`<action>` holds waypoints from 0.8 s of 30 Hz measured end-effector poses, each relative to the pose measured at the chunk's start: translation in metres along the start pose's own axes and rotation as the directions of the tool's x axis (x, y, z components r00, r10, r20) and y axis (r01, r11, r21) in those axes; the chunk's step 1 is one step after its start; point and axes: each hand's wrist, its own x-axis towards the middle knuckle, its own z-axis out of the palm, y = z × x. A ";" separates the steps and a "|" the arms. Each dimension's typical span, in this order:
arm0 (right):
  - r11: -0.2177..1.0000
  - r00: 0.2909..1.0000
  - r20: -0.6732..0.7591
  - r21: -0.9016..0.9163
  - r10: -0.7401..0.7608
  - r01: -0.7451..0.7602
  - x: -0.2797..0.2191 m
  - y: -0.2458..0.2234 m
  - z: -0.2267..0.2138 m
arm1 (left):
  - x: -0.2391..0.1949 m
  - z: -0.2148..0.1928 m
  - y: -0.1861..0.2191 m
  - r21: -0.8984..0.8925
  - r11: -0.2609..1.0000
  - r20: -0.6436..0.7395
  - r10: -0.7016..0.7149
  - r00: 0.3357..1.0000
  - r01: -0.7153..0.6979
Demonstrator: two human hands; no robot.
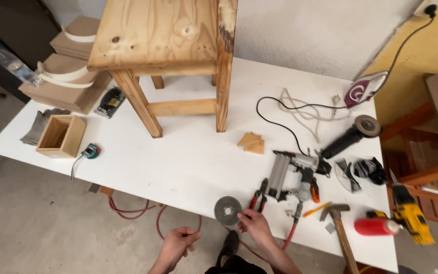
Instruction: Reinforcing a wooden chair by gluing and nailing wooden blocks to the frame joints.
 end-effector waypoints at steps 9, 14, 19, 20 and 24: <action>0.826 0.988 -0.081 -0.542 0.135 -0.157 0.089 -0.103 -0.011 | 0.043 -0.075 0.093 0.259 0.961 -0.256 0.170 0.952 -0.102; 0.513 0.993 -0.117 -0.851 0.016 -0.109 0.122 -0.092 0.000 | 0.099 -0.140 0.164 0.408 0.907 -0.325 0.250 0.912 -0.104; 0.683 0.980 -0.159 -0.730 -0.121 -0.034 0.108 -0.144 0.035 | 0.198 -0.183 0.230 0.326 0.744 -0.428 0.666 0.611 -0.583; 0.690 0.973 -0.188 -0.722 -0.133 -0.045 0.102 -0.178 0.055 | 0.175 -0.181 0.258 0.319 0.732 -0.402 0.680 0.613 -0.602; 0.674 0.776 -0.184 -0.638 -0.604 0.373 0.081 -0.304 0.130 | 0.151 -0.183 0.322 0.324 0.688 -0.248 0.724 0.644 -0.649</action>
